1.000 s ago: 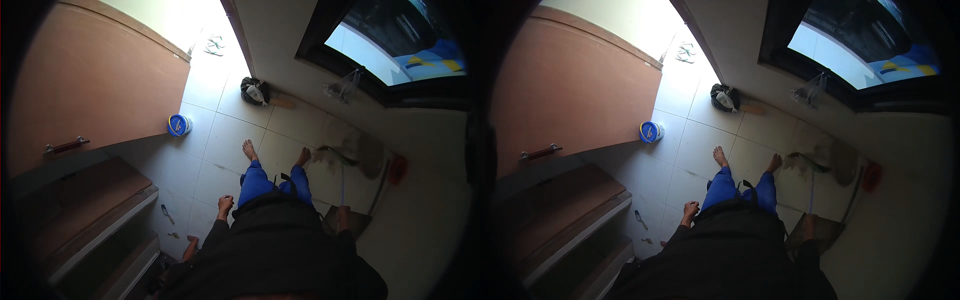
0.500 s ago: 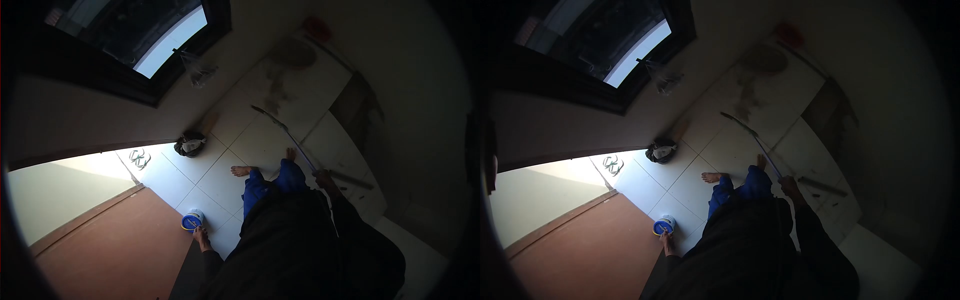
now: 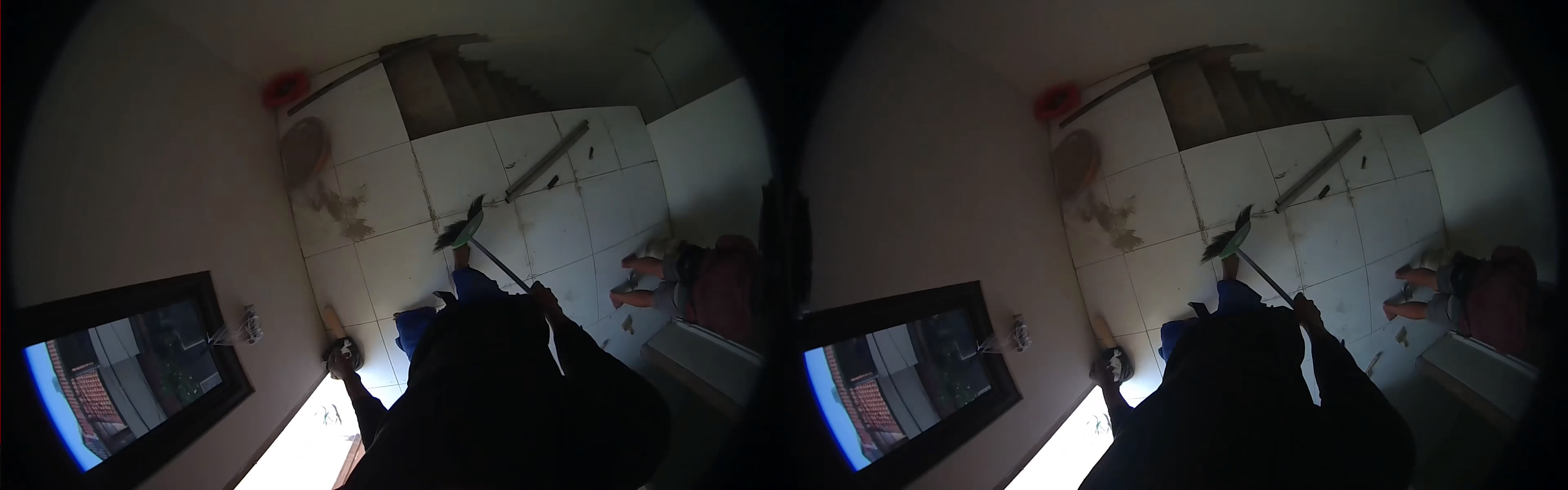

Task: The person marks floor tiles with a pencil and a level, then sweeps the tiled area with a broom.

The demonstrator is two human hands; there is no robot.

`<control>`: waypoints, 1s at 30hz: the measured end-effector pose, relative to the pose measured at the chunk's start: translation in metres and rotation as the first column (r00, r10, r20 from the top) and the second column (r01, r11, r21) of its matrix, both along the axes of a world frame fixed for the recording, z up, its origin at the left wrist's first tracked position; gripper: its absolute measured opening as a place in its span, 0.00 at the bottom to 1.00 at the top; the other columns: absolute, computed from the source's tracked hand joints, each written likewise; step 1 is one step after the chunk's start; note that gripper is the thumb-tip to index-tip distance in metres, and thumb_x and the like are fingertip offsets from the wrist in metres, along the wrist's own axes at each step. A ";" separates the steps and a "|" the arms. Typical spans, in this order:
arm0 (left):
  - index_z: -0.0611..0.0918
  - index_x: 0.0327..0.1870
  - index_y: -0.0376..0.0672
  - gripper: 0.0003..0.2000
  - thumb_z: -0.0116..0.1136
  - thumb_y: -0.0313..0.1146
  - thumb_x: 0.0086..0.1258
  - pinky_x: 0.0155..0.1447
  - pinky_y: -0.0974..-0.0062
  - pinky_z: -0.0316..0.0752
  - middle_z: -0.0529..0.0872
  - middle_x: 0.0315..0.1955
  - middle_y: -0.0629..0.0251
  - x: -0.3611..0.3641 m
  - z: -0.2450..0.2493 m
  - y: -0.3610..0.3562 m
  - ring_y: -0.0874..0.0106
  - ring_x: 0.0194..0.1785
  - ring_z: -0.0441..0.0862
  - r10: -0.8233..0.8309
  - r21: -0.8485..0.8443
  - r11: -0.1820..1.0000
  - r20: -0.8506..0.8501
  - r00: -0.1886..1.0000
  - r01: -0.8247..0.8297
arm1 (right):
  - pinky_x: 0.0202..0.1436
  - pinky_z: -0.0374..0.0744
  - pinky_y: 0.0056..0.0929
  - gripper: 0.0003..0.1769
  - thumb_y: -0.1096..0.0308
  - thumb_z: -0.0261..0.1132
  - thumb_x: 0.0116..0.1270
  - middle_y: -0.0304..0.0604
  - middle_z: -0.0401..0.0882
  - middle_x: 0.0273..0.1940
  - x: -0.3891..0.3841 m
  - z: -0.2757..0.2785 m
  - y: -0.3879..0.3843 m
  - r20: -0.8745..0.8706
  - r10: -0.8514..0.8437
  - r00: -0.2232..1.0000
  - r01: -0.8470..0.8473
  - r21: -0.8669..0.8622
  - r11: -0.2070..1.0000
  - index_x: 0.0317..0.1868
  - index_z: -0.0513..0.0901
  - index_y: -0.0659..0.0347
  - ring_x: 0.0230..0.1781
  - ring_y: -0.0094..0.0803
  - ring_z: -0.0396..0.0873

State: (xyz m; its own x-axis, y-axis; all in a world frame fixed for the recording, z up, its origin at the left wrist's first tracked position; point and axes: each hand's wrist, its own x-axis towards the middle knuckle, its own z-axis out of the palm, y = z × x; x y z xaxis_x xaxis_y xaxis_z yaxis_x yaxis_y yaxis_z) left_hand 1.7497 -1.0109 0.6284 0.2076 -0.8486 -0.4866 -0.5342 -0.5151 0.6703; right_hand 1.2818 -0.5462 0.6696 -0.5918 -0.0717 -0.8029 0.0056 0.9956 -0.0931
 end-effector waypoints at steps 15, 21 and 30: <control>0.81 0.62 0.41 0.30 0.62 0.56 0.68 0.68 0.56 0.77 0.85 0.59 0.52 -0.671 0.034 -0.072 0.55 0.64 0.83 -0.702 0.373 -0.366 0.491 -0.516 0.853 | 0.50 0.83 0.60 0.18 0.54 0.59 0.75 0.61 0.88 0.45 0.092 0.041 0.020 -0.355 -0.726 0.589 0.757 -0.073 0.650 0.58 0.76 0.56 0.45 0.65 0.86; 0.90 0.37 0.41 0.19 0.68 0.50 0.60 0.58 0.54 0.81 0.90 0.40 0.47 -0.975 0.344 0.258 0.55 0.53 0.88 -0.587 -0.400 -0.793 0.704 -0.400 0.460 | 0.51 0.84 0.52 0.21 0.58 0.67 0.70 0.59 0.87 0.49 0.183 -0.018 0.027 -0.119 -0.892 0.436 0.886 -0.120 0.448 0.58 0.78 0.59 0.48 0.57 0.87; 0.89 0.49 0.44 0.17 0.66 0.45 0.65 0.66 0.52 0.76 0.86 0.53 0.49 -0.986 0.488 0.771 0.60 0.63 0.81 -0.599 -0.600 -0.799 0.788 -0.141 0.042 | 0.48 0.83 0.53 0.21 0.57 0.63 0.74 0.59 0.88 0.47 0.146 -0.010 0.115 -0.018 -0.956 0.294 0.953 -0.073 0.294 0.61 0.77 0.58 0.45 0.57 0.87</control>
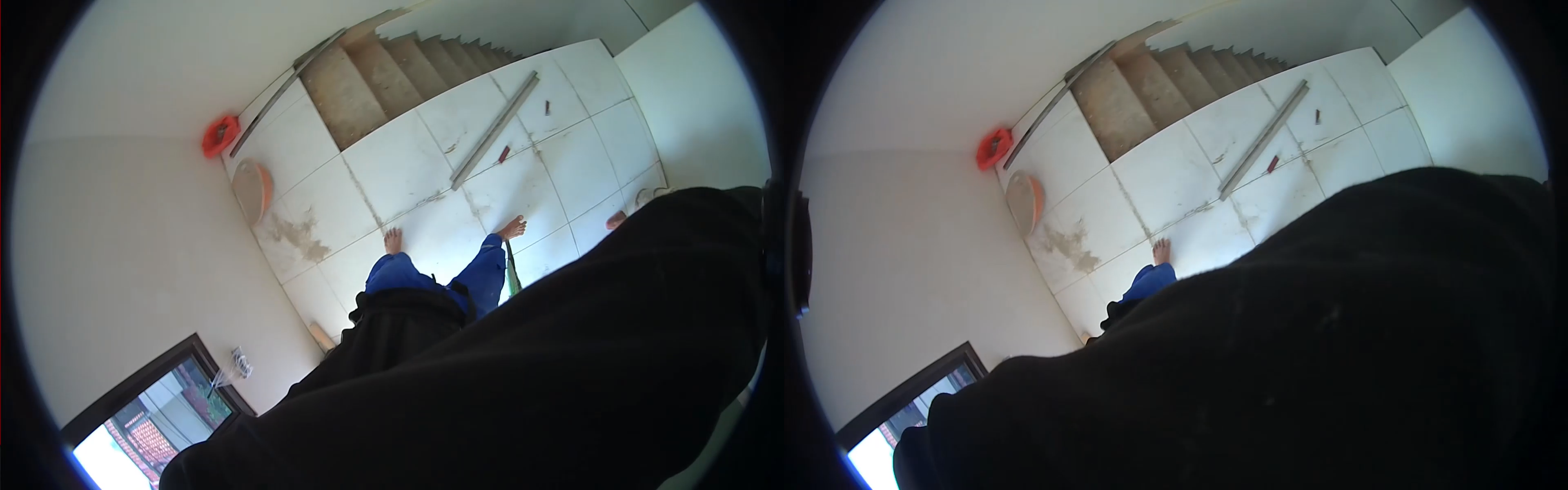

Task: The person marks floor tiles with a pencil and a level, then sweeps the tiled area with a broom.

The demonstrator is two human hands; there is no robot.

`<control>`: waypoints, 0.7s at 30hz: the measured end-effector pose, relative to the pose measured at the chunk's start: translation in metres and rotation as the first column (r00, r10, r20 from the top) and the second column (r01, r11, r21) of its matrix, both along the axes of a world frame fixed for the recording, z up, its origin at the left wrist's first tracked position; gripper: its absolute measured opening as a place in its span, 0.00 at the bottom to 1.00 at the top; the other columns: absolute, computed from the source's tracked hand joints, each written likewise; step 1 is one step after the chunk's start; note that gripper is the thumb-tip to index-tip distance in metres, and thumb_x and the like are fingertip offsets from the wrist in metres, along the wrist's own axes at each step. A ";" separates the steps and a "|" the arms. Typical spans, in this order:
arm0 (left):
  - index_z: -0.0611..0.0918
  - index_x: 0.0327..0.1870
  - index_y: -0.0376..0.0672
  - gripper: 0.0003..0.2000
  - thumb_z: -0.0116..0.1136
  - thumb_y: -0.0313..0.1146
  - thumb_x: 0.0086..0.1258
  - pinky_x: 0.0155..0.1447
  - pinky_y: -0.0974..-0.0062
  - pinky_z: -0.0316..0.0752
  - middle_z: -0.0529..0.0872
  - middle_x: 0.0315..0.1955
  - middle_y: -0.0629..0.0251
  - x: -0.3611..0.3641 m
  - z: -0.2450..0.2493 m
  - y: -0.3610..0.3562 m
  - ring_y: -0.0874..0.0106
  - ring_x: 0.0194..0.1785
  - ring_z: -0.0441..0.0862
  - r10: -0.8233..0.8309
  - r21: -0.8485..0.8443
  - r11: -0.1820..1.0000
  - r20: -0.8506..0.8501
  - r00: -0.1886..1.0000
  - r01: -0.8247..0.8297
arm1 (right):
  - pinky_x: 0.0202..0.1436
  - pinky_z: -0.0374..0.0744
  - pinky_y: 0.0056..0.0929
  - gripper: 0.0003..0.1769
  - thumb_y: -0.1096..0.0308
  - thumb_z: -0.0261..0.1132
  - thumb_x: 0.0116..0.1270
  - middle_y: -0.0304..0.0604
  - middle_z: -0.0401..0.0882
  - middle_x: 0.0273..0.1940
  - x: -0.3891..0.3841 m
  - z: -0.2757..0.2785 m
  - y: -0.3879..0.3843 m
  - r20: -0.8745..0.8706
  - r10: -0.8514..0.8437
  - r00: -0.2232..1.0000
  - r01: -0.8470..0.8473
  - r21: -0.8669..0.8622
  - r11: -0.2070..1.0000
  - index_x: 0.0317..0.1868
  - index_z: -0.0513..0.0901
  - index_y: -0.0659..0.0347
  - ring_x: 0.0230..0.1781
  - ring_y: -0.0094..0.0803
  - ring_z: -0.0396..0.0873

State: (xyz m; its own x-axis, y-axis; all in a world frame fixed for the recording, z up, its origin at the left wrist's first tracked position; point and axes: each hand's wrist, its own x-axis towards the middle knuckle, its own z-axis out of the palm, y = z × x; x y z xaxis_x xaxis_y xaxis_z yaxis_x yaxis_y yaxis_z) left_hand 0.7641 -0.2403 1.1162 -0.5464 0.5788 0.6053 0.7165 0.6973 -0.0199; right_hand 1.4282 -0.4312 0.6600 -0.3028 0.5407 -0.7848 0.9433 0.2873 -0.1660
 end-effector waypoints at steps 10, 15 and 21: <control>0.87 0.41 0.45 0.14 0.65 0.38 0.54 0.53 0.49 0.76 0.88 0.33 0.53 -0.085 -0.330 0.040 0.51 0.44 0.87 -0.038 -0.028 0.994 0.808 0.588 0.102 | 0.45 0.83 0.53 0.22 0.56 0.60 0.77 0.58 0.88 0.45 -0.117 0.032 0.196 -0.018 -0.164 0.986 0.164 0.009 0.986 0.65 0.76 0.56 0.43 0.56 0.87; 0.85 0.49 0.38 0.22 0.61 0.47 0.64 0.61 0.52 0.80 0.89 0.48 0.45 0.044 -0.508 -0.193 0.47 0.55 0.87 0.588 -0.586 0.788 0.808 -0.052 -0.191 | 0.40 0.82 0.55 0.22 0.66 0.57 0.80 0.60 0.87 0.39 -0.242 0.027 0.346 -0.223 0.154 0.962 -0.144 0.062 0.988 0.71 0.71 0.57 0.38 0.60 0.87; 0.88 0.45 0.35 0.23 0.62 0.50 0.63 0.65 0.55 0.80 0.89 0.50 0.42 0.204 -0.460 -0.406 0.47 0.59 0.85 0.724 -0.914 0.332 0.404 -0.559 -0.232 | 0.37 0.82 0.60 0.26 0.70 0.58 0.77 0.66 0.85 0.35 -0.535 0.010 0.452 -0.416 0.433 0.800 -0.385 0.200 0.901 0.74 0.66 0.53 0.37 0.65 0.85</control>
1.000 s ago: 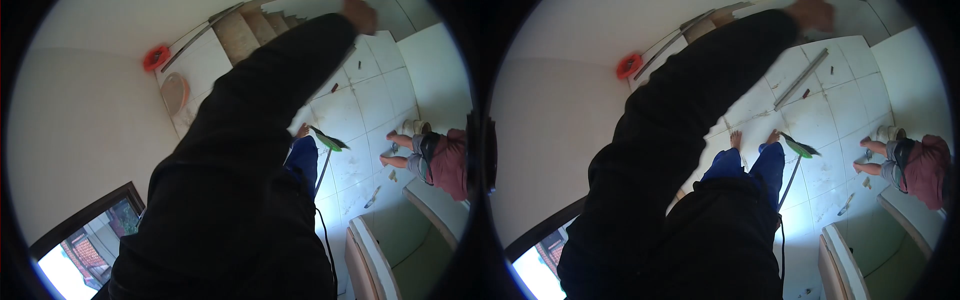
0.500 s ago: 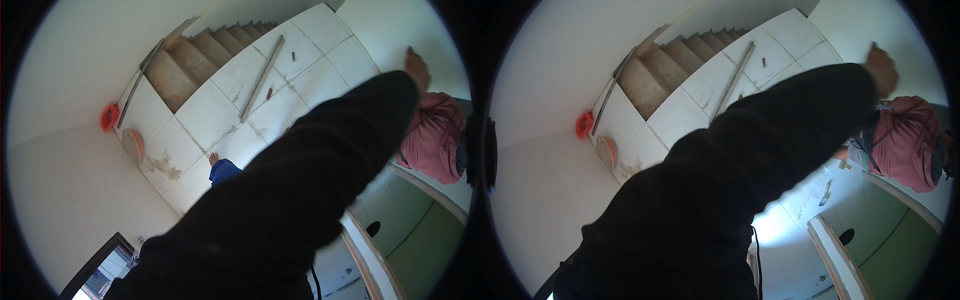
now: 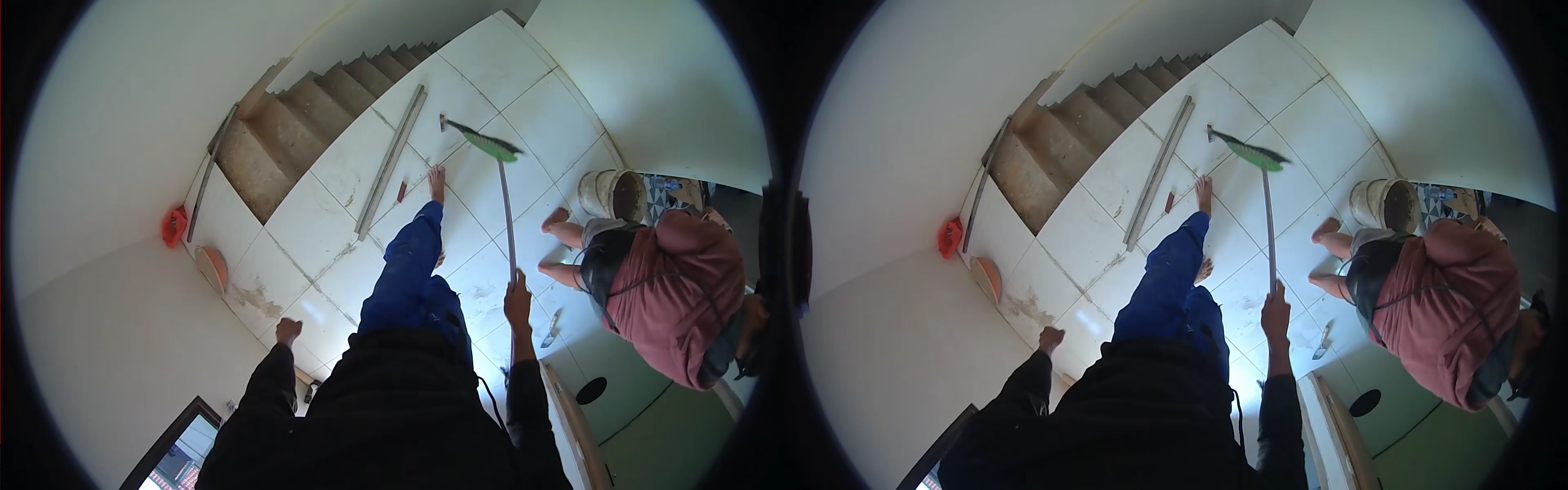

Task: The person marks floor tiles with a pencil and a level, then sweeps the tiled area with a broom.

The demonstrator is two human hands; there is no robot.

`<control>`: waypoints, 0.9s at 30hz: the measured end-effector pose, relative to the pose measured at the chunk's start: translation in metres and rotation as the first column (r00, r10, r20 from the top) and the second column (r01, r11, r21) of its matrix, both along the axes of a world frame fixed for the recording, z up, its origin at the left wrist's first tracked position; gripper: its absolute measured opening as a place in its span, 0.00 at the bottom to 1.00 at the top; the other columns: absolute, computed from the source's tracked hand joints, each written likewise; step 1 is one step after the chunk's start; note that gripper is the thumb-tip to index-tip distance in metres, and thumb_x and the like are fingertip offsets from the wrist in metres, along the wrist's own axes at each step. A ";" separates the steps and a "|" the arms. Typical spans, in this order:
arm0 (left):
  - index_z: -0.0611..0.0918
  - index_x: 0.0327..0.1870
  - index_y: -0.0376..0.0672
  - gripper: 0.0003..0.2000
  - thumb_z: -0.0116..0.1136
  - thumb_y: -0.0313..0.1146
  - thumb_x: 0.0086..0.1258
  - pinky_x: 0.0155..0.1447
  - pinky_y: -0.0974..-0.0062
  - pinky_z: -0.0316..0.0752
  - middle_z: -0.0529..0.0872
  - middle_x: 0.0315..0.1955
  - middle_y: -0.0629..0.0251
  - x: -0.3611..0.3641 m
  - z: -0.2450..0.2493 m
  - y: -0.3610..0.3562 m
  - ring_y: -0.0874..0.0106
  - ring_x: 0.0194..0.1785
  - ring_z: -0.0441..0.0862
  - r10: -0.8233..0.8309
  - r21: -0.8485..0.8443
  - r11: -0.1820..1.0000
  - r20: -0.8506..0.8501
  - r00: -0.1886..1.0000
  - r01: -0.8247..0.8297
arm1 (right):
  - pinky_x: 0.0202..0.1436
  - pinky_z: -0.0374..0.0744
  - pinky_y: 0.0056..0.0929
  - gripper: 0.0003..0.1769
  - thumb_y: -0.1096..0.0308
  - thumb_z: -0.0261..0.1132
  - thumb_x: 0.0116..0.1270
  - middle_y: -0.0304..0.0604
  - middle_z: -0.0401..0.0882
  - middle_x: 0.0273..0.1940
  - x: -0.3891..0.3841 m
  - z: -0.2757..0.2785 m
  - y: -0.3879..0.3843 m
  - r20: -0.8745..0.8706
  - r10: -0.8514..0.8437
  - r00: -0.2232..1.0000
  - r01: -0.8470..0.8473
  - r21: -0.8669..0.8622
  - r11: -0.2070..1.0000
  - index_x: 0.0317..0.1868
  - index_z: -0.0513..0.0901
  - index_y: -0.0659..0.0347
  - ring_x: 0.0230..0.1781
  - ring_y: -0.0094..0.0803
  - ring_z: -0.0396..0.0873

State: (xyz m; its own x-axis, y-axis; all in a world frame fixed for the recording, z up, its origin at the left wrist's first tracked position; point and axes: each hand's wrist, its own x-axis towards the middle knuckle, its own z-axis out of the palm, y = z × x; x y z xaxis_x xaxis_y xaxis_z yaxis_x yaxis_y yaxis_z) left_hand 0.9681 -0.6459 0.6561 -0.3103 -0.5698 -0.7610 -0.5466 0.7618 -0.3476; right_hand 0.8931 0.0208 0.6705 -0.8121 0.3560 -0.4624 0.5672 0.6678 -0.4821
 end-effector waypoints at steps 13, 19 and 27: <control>0.88 0.45 0.47 0.11 0.65 0.40 0.66 0.49 0.58 0.84 0.91 0.31 0.52 -0.243 -0.095 0.248 0.53 0.39 0.91 0.198 0.289 0.947 -0.185 0.963 -0.139 | 0.46 0.85 0.57 0.32 0.65 0.57 0.78 0.61 0.87 0.40 -0.600 -0.329 0.092 -0.028 0.373 0.928 -0.359 0.213 0.909 0.80 0.62 0.45 0.42 0.60 0.87; 0.88 0.46 0.44 0.10 0.65 0.37 0.68 0.47 0.61 0.82 0.91 0.31 0.52 -0.301 -0.096 0.278 0.56 0.38 0.90 0.333 0.328 0.903 -0.126 0.935 -0.277 | 0.31 0.83 0.54 0.36 0.64 0.55 0.80 0.57 0.84 0.29 -0.372 -0.291 0.160 0.321 0.405 0.856 -0.482 0.211 0.850 0.84 0.54 0.40 0.28 0.56 0.85; 0.88 0.45 0.43 0.11 0.63 0.38 0.69 0.45 0.66 0.83 0.91 0.29 0.58 -0.385 -0.114 0.319 0.64 0.34 0.91 0.397 0.340 0.882 -0.158 0.904 -0.328 | 0.36 0.78 0.58 0.31 0.71 0.54 0.77 0.67 0.83 0.33 -0.271 -0.097 0.178 0.435 0.038 0.900 -0.030 -0.026 0.999 0.79 0.64 0.52 0.33 0.65 0.84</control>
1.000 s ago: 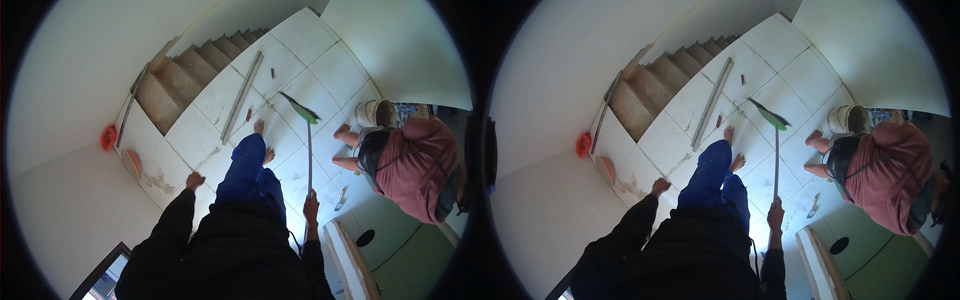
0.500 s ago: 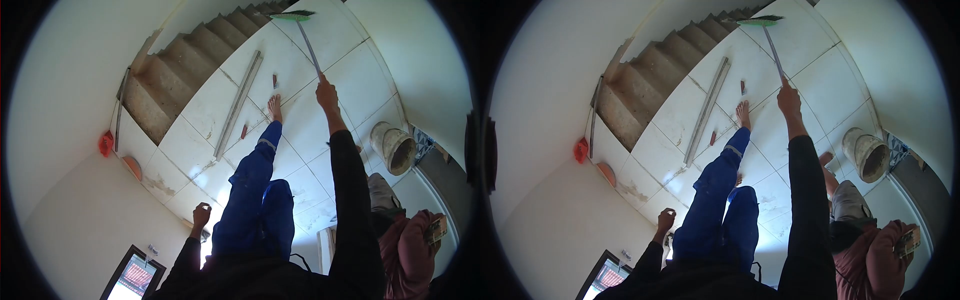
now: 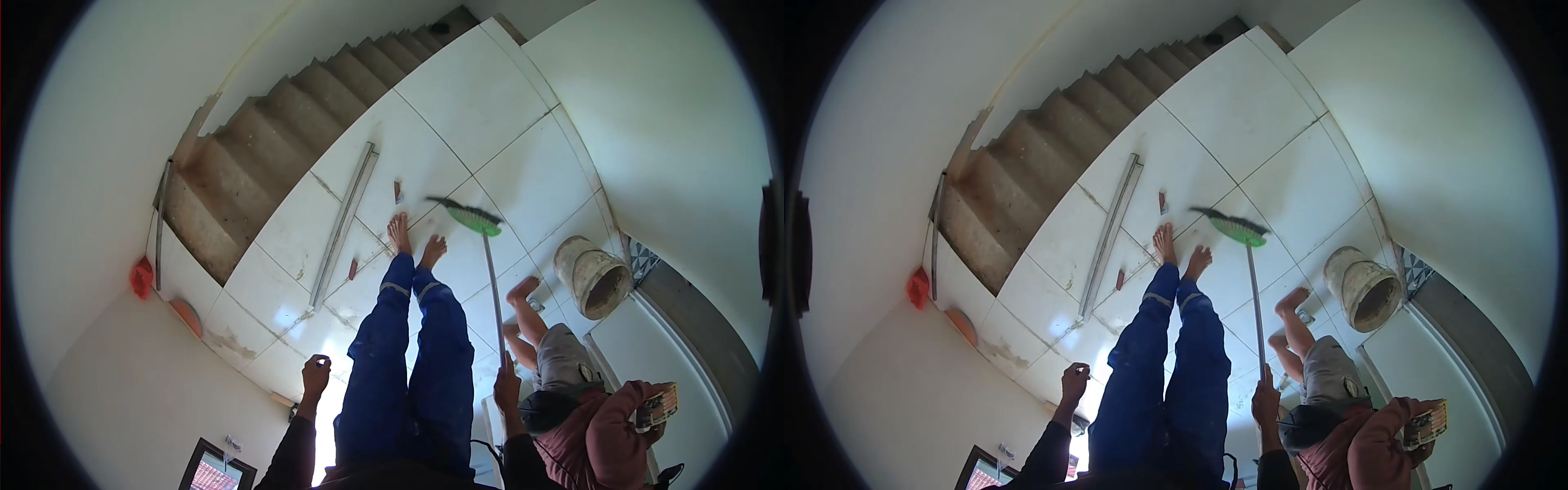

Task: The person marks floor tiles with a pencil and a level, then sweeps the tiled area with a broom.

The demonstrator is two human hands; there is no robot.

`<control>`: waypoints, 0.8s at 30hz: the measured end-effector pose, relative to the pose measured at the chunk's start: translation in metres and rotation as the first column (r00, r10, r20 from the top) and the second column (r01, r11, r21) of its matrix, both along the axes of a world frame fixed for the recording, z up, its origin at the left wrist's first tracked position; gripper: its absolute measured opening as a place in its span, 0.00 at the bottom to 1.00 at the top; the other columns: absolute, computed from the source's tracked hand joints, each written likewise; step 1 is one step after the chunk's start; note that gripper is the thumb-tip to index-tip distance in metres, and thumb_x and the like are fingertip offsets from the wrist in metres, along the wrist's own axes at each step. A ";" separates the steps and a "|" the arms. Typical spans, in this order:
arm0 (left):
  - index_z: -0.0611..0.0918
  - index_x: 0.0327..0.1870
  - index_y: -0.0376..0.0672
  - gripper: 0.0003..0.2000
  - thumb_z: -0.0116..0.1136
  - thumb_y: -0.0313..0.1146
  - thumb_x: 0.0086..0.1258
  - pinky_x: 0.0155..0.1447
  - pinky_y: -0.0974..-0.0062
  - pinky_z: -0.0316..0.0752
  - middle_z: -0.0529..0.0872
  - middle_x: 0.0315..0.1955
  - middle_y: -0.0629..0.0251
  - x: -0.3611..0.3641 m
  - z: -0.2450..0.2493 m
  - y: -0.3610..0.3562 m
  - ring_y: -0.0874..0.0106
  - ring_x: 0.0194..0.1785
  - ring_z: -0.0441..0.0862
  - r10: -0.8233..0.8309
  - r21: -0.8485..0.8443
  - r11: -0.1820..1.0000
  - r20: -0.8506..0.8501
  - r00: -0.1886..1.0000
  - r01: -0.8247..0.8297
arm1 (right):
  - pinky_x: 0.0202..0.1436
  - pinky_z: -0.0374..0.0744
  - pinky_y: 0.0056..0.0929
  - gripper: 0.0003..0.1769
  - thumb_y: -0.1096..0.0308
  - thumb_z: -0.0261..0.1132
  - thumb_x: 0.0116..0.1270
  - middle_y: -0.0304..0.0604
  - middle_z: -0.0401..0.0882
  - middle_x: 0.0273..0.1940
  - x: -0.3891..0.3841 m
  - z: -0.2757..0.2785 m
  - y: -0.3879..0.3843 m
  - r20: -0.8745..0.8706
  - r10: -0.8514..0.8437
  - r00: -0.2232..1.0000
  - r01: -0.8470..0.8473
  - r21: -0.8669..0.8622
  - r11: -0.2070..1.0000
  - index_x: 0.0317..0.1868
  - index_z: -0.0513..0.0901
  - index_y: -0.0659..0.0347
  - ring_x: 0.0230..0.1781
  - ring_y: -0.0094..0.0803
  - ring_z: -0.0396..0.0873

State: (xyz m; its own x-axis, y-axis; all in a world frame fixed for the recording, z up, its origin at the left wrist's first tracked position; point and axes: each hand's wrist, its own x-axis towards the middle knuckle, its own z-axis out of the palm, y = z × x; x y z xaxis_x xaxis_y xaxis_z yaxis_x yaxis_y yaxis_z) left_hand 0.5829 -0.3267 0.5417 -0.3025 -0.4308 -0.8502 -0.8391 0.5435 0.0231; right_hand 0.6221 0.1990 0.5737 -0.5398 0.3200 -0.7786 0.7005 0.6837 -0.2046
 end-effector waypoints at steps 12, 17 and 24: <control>0.87 0.51 0.40 0.13 0.63 0.36 0.71 0.42 0.65 0.82 0.90 0.29 0.57 -0.216 0.000 0.112 0.64 0.35 0.89 -0.170 0.019 0.983 -0.249 0.953 0.181 | 0.39 0.83 0.55 0.33 0.71 0.59 0.76 0.59 0.86 0.35 -0.472 -0.184 0.064 -0.398 0.126 0.909 -0.047 0.201 0.978 0.80 0.64 0.48 0.34 0.60 0.84; 0.87 0.49 0.42 0.13 0.63 0.38 0.70 0.45 0.65 0.81 0.91 0.30 0.58 -0.246 0.012 0.139 0.65 0.36 0.90 -0.246 0.015 0.969 -0.094 0.965 0.248 | 0.33 0.83 0.54 0.37 0.70 0.56 0.76 0.57 0.87 0.35 -0.299 -0.190 0.104 -0.135 0.029 0.990 -0.014 0.109 0.994 0.82 0.59 0.39 0.29 0.60 0.84; 0.87 0.47 0.40 0.12 0.64 0.37 0.69 0.41 0.67 0.80 0.89 0.29 0.59 -0.336 0.020 0.268 0.67 0.32 0.87 -0.244 0.041 0.967 -0.107 0.964 0.250 | 0.30 0.77 0.51 0.27 0.70 0.60 0.76 0.61 0.81 0.27 -0.171 -0.036 0.132 -0.131 -0.265 0.955 0.264 -0.026 0.964 0.73 0.69 0.55 0.28 0.56 0.85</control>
